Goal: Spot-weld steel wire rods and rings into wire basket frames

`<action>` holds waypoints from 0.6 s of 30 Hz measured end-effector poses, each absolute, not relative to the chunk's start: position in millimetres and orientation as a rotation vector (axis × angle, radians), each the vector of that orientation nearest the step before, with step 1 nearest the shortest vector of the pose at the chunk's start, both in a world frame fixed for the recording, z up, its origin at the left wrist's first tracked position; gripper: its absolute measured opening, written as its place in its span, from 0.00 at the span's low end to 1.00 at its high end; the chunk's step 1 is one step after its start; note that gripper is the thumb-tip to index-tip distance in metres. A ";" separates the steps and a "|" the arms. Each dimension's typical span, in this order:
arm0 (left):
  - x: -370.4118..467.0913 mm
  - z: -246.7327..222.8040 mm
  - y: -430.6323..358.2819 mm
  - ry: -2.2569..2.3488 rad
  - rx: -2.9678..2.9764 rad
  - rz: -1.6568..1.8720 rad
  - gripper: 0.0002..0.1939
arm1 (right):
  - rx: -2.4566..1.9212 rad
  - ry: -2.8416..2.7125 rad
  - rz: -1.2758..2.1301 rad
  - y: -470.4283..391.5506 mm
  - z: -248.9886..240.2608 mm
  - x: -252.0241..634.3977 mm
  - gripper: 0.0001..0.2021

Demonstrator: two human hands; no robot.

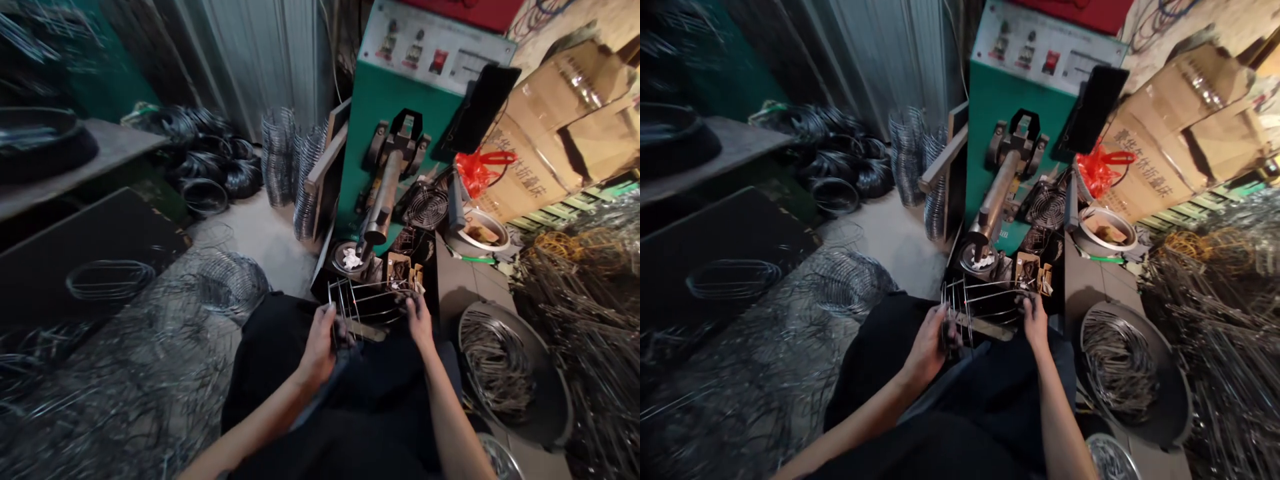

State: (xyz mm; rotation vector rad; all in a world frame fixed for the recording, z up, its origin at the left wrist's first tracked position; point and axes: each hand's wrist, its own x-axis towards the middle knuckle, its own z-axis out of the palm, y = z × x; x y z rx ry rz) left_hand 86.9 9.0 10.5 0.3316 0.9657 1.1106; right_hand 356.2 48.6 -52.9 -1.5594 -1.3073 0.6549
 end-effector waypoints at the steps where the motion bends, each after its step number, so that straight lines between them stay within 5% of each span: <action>1: 78.3 7.4 -10.2 0.984 0.325 1.012 0.27 | -1.614 -1.353 0.662 37.8 -48.2 360.0 0.22; 5: 23.1 4.0 -36.4 1.190 0.644 0.576 0.30 | -1.652 -1.696 0.805 20.1 -5.4 360.8 0.18; 11: 29.1 16.6 49.0 1.142 1.677 0.687 0.23 | -1.633 -2.242 0.850 51.1 21.7 303.9 0.12; 13: 47.6 14.2 62.0 1.157 1.969 0.619 0.17 | -1.652 -2.191 0.813 50.0 11.6 291.5 0.10; 18: 54.2 -0.1 62.2 1.433 2.228 0.472 0.15 | -1.513 -1.660 1.020 19.9 -24.5 299.6 0.22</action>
